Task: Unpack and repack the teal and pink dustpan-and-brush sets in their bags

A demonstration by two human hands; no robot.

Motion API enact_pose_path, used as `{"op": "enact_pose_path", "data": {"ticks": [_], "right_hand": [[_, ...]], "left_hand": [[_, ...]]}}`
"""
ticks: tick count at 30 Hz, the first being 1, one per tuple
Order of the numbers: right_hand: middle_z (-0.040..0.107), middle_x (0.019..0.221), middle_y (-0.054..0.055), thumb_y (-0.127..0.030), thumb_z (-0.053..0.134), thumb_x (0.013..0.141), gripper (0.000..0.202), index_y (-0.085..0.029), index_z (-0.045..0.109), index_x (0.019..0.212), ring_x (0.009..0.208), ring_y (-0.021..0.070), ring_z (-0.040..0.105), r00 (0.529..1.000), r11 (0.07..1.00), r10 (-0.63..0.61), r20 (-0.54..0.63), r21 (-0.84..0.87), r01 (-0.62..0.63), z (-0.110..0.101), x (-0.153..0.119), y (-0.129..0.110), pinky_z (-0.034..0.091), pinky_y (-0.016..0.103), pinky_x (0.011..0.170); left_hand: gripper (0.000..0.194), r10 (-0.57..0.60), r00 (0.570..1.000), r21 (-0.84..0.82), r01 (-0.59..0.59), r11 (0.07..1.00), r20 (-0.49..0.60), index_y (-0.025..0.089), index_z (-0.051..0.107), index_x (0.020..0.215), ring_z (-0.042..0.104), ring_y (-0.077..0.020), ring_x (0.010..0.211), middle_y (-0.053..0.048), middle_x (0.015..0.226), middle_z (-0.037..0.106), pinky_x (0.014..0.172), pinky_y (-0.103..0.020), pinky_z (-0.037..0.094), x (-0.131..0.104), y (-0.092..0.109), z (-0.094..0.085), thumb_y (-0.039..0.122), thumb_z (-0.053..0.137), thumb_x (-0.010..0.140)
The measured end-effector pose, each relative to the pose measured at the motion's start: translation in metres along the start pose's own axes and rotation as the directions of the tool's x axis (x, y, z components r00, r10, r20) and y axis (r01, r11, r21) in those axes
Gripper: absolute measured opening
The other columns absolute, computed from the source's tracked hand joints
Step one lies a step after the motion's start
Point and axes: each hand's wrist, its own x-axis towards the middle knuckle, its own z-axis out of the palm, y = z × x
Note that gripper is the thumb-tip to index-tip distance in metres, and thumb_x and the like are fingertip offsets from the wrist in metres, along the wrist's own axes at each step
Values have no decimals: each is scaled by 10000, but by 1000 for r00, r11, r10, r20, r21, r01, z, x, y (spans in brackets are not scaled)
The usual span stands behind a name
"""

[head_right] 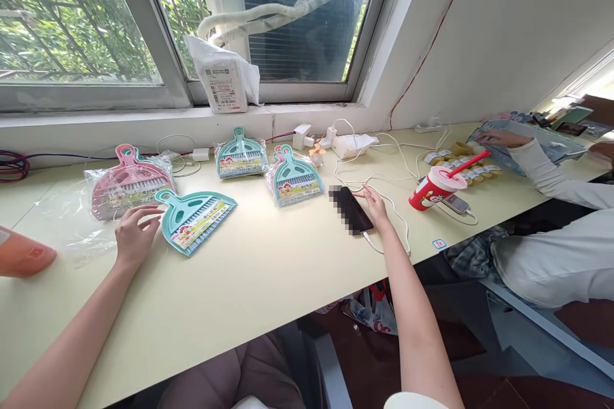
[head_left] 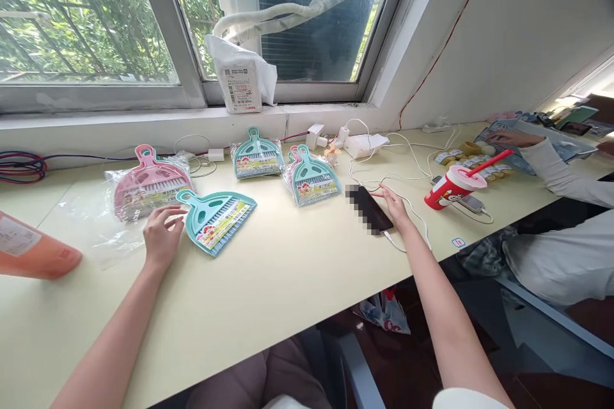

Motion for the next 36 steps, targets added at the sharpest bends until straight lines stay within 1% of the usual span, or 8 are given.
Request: {"op": "enact_pose_path", "data": {"ticks": [4, 8, 12, 15, 18, 25, 29, 36], "right_hand": [[654, 1313, 64, -763, 350, 912, 657, -256, 766, 951, 1399, 264, 431, 1000, 999, -1, 0, -49, 1, 1, -2, -2, 230, 455, 1221], [713, 1197, 84, -765, 294, 923, 710, -238, 758, 1025, 1421, 253, 402, 999, 999, 32, -39, 2, -32, 2, -5, -6, 190, 456, 1233], [598, 1391, 60, -782, 292, 912, 727, -239, 764, 1018, 1431, 257, 388, 999, 999, 46, -26, 7, -45, 1, -4, -8, 197, 425, 1236], [528, 1465, 44, -784, 303, 909, 726, -238, 766, 1035, 1440, 272, 370, 999, 999, 49, -16, 8, -49, 1, -3, -7, 179, 431, 1241], [505, 1485, 33, -781, 308, 912, 713, -249, 768, 1036, 1452, 279, 347, 1000, 999, 29, 11, -21, -29, 1, -2, -6, 156, 449, 1245], [504, 1484, 60, -774, 306, 917, 712, -244, 757, 1069, 1431, 279, 376, 997, 993, -50, 64, -100, 56, 1, 0, -4, 195, 445, 1228], [457, 1523, 38, -798, 273, 904, 753, -256, 714, 1185, 1456, 266, 327, 999, 992, -38, 15, -117, 40, 0, 1, -1, 168, 454, 1232], [449, 1527, 6, -838, 252, 877, 782, -293, 714, 1194, 1482, 277, 252, 997, 984, -30, 67, -173, 41, 1, 1, -1, 111, 471, 1249]], "left_hand": [[203, 25, 1000, 0, -25, 1000, 11, 204, 709, 898, 657, -231, 1015, -77, 1100, 642, 822, -416, 642, -1, 1, 1, 259, 537, 807], [214, 38, 999, 2, -38, 999, 17, 197, 712, 922, 653, -221, 1015, -80, 1100, 645, 792, -387, 640, -1, 5, 1, 277, 529, 845], [223, 76, 996, -2, -76, 997, 41, 199, 710, 959, 646, -208, 1030, -74, 1114, 652, 778, -346, 629, -1, 7, 2, 306, 539, 864], [222, 77, 997, 22, -78, 997, 27, 202, 706, 956, 640, -207, 1044, -74, 1120, 652, 802, -349, 622, -2, 8, 1, 305, 527, 874], [225, 55, 998, 33, -56, 998, 12, 202, 703, 952, 638, -213, 1047, -76, 1118, 650, 811, -367, 624, -1, 8, 0, 311, 518, 886], [219, 72, 997, 20, -72, 997, 3, 189, 708, 952, 642, -215, 1031, -82, 1103, 647, 820, -389, 631, -1, 9, 1, 278, 516, 897], [218, 69, 998, 29, -69, 997, 4, 186, 713, 956, 643, -223, 1040, -83, 1109, 648, 814, -405, 637, -2, 8, 2, 245, 520, 876], [228, 64, 998, 52, -65, 997, 5, 177, 721, 962, 639, -220, 1077, -85, 1107, 653, 854, -397, 629, -1, 9, 2, 216, 521, 861]]}}
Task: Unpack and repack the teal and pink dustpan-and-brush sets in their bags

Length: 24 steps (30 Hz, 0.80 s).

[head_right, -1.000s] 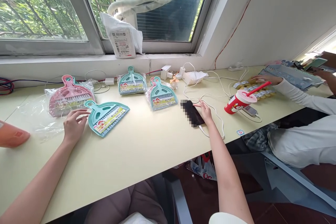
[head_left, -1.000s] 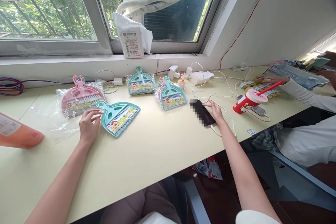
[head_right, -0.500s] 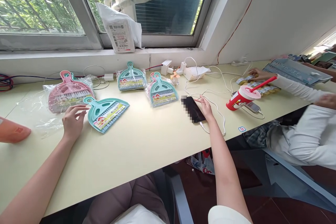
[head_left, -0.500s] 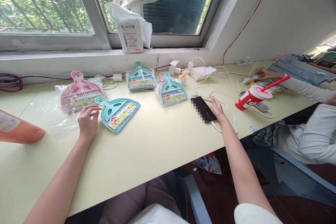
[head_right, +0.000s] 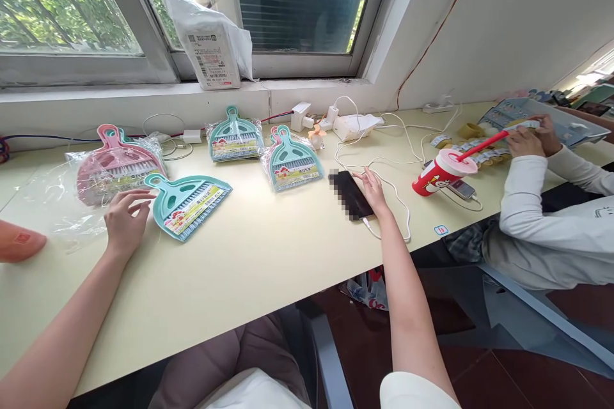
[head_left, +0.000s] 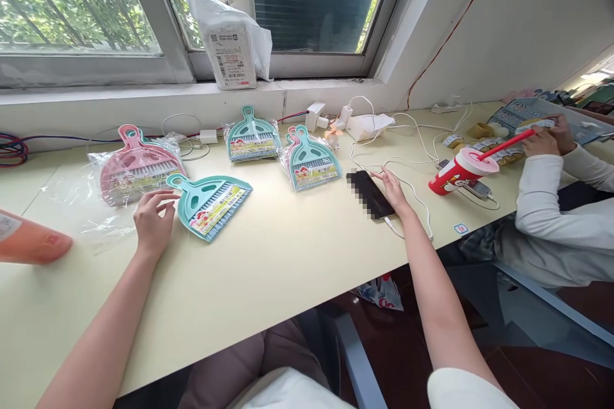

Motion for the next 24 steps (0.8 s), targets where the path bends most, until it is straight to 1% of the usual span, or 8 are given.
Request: {"op": "enact_pose_path", "data": {"ticks": [2, 5, 7, 10, 12, 15, 18, 24], "right_hand": [[428, 1541, -10, -843, 237, 873, 786, -311, 702, 1217, 1492, 278, 228, 999, 999, -4, 34, -53, 6, 0, -1, -2, 111, 483, 1251], [357, 1583, -13, -842, 193, 876, 808, -324, 660, 1284, 1501, 311, 203, 994, 987, 29, 110, -160, -11, -1, -1, -5, 104, 553, 1238], [330, 1597, -5, -826, 151, 889, 819, -324, 621, 1334, 1504, 322, 195, 991, 983, 52, 123, -182, -29, -2, -1, -6, 105, 580, 1229], [328, 1599, 11, -791, 97, 913, 828, -307, 562, 1397, 1509, 302, 193, 995, 989, 44, 89, -142, -31, -3, -1, -6, 126, 550, 1234], [337, 1595, 18, -787, 94, 915, 832, -298, 565, 1395, 1509, 298, 198, 996, 990, 39, 86, -139, -27, -3, -1, -6, 134, 538, 1236], [352, 1588, 23, -793, 117, 911, 828, -292, 602, 1358, 1508, 302, 201, 994, 987, 50, 99, -154, -34, -3, -2, -7, 128, 541, 1237], [347, 1590, 30, -795, 151, 912, 817, -281, 611, 1350, 1509, 297, 197, 994, 991, 47, 97, -132, -34, -3, -3, -9, 115, 531, 1242], [406, 1557, 30, -804, 228, 906, 768, -297, 628, 1322, 1495, 276, 249, 996, 999, 30, 87, -43, -26, -2, -2, -8, 140, 501, 1244]], "left_hand": [[233, -7, 1000, 11, 7, 1000, 2, 179, 720, 963, 640, -210, 1078, -78, 1115, 653, 858, -380, 627, 0, 0, 0, 201, 514, 858], [241, -11, 1000, 26, 11, 1000, 3, 186, 718, 963, 648, -191, 1062, -56, 1119, 654, 855, -348, 624, -1, -2, 0, 186, 503, 854], [246, -6, 1000, 30, 5, 1000, 4, 185, 719, 964, 654, -187, 1048, -49, 1113, 656, 845, -338, 625, -1, -4, 0, 182, 500, 852], [243, 3, 1000, 28, -3, 1000, 4, 185, 721, 962, 657, -190, 1039, -46, 1104, 658, 837, -341, 626, -1, -6, 1, 186, 505, 852], [228, 8, 1000, 27, -8, 1000, -2, 190, 722, 957, 657, -193, 1039, -45, 1097, 659, 834, -348, 627, -1, -6, 1, 206, 517, 857], [201, 17, 1000, 30, -17, 999, -3, 202, 720, 947, 659, -199, 1031, -41, 1087, 660, 819, -362, 632, 0, -6, 1, 250, 543, 864], [187, 23, 1000, 28, -23, 999, -4, 217, 717, 933, 659, -206, 1029, -35, 1073, 664, 807, -375, 637, 0, -5, 0, 274, 553, 864], [186, 24, 999, 18, -24, 1000, -22, 237, 717, 914, 664, -220, 1026, -27, 1070, 670, 811, -425, 641, 0, -3, 0, 256, 543, 850]]}}
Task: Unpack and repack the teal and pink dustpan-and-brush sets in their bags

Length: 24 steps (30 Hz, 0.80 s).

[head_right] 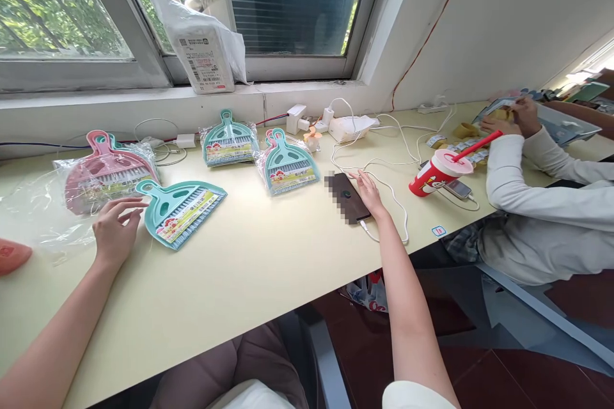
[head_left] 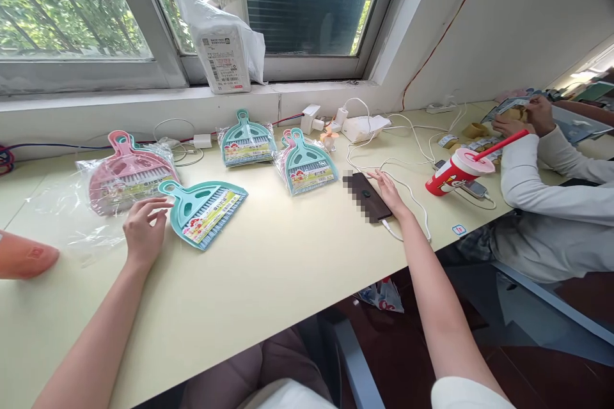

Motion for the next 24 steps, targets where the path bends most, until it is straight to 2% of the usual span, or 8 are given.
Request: {"op": "enact_pose_path", "data": {"ticks": [3, 6, 9, 12, 19, 24], "right_hand": [[436, 1538, 39, -783, 330, 905, 701, -290, 648, 1290, 1477, 271, 299, 1000, 997, 0, 5, 80, 0, -1, 0, -2, 167, 487, 1243], [465, 1517, 51, -708, 519, 879, 629, -289, 597, 1343, 1450, 257, 361, 997, 970, 33, 64, 238, -47, -5, -4, -7, 232, 451, 1233], [432, 1541, 41, -612, 653, 841, 684, -326, 482, 1438, 1453, 243, 358, 982, 931, 60, 177, 346, -120, -14, -11, -15, 291, 426, 1216], [435, 1539, 28, -569, 679, 836, 721, -359, 416, 1474, 1471, 231, 323, 967, 916, 65, 247, 370, -156, -21, -17, -22, 309, 426, 1212], [470, 1513, 42, -546, 686, 829, 666, -338, 469, 1423, 1458, 223, 350, 970, 912, 53, 238, 384, -144, -19, -18, -22, 297, 429, 1221], [522, 1469, 66, -560, 698, 796, 630, -309, 538, 1351, 1418, 246, 419, 982, 913, 61, 177, 388, -126, -18, -16, -15, 285, 452, 1225]], "left_hand": [[195, -2, 1000, -5, 2, 1000, 3, 235, 719, 916, 664, -227, 1038, -30, 1075, 671, 813, -439, 641, 0, 1, 0, 245, 538, 843], [200, -8, 1000, -9, 8, 1000, 7, 233, 720, 918, 664, -228, 1041, -32, 1082, 670, 819, -440, 640, 0, 1, 1, 242, 538, 835], [200, -14, 1000, -10, 15, 1000, 7, 229, 719, 910, 665, -227, 1035, -33, 1079, 669, 819, -435, 639, 0, 1, 1, 238, 536, 829], [225, -16, 1000, -11, 16, 1000, 14, 225, 718, 905, 666, -221, 1023, -32, 1079, 668, 817, -431, 638, 0, 2, 0, 198, 512, 819], [177, -17, 1000, -17, 18, 1000, 25, 218, 713, 927, 651, -210, 1025, -35, 1078, 659, 796, -390, 633, 0, 0, 1, 274, 560, 860], [180, -42, 998, -62, 45, 997, 53, 189, 703, 915, 632, -204, 1019, -62, 1069, 642, 771, -342, 611, -1, -3, 2, 234, 542, 847]]}}
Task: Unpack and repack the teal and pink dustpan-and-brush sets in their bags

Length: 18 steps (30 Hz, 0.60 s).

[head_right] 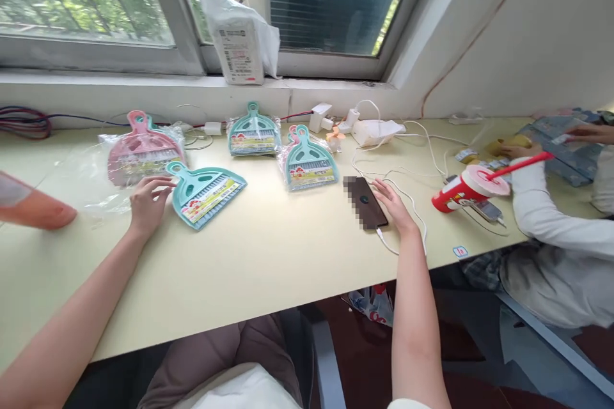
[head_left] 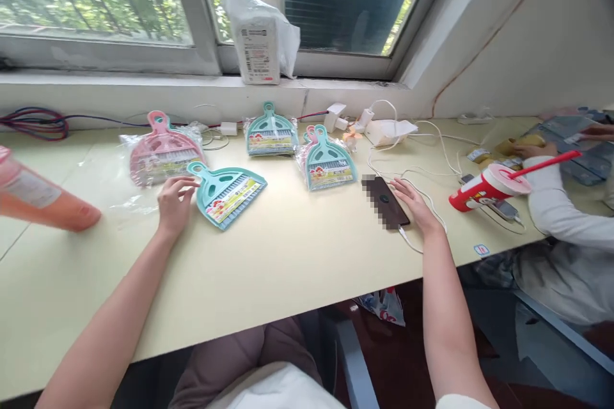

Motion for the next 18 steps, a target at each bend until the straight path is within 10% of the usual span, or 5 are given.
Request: {"op": "enact_pose_path", "data": {"ticks": [9, 14, 16, 18], "right_hand": [[604, 1372, 113, -549, 638, 738, 541, -288, 630, 1212, 1332, 333, 517, 984, 998, -18, -176, -58, 8, 0, -1, 10, 340, 562, 1184], [603, 1351, 150, -504, 505, 774, 505, -247, 621, 1193, 1254, 387, 576, 848, 993, -73, -525, -113, 15, 47, -4, -30, 377, 656, 1112], [638, 1295, 144, -502, 518, 804, 462, -249, 633, 1174, 1196, 379, 614, 928, 978, -152, -339, -184, 93, 88, -10, -58, 422, 639, 1071], [633, 1311, 111, -535, 524, 851, 439, -275, 644, 1184, 1267, 345, 560, 970, 936, -220, 101, -257, 239, 138, -18, -86, 410, 589, 1096]], "left_hand": [[270, -195, 981, 186, 194, 963, -15, 189, 644, 1013, 574, -261, 1030, -91, 1006, 622, 946, -420, 485, -6, 6, -1, 406, 535, 893], [360, -216, 962, 236, 174, 956, 166, 199, 652, 925, 540, -303, 1068, -99, 979, 595, 912, -390, 455, -15, 6, 2, 544, 623, 828], [384, -197, 951, 198, 151, 969, 239, 199, 657, 954, 549, -298, 1047, -92, 975, 587, 897, -378, 449, -17, 6, 2, 556, 633, 816], [388, -202, 940, 157, 163, 974, 274, 201, 663, 986, 553, -294, 1037, -87, 972, 582, 878, -370, 447, -19, 5, 3, 551, 620, 824]]}}
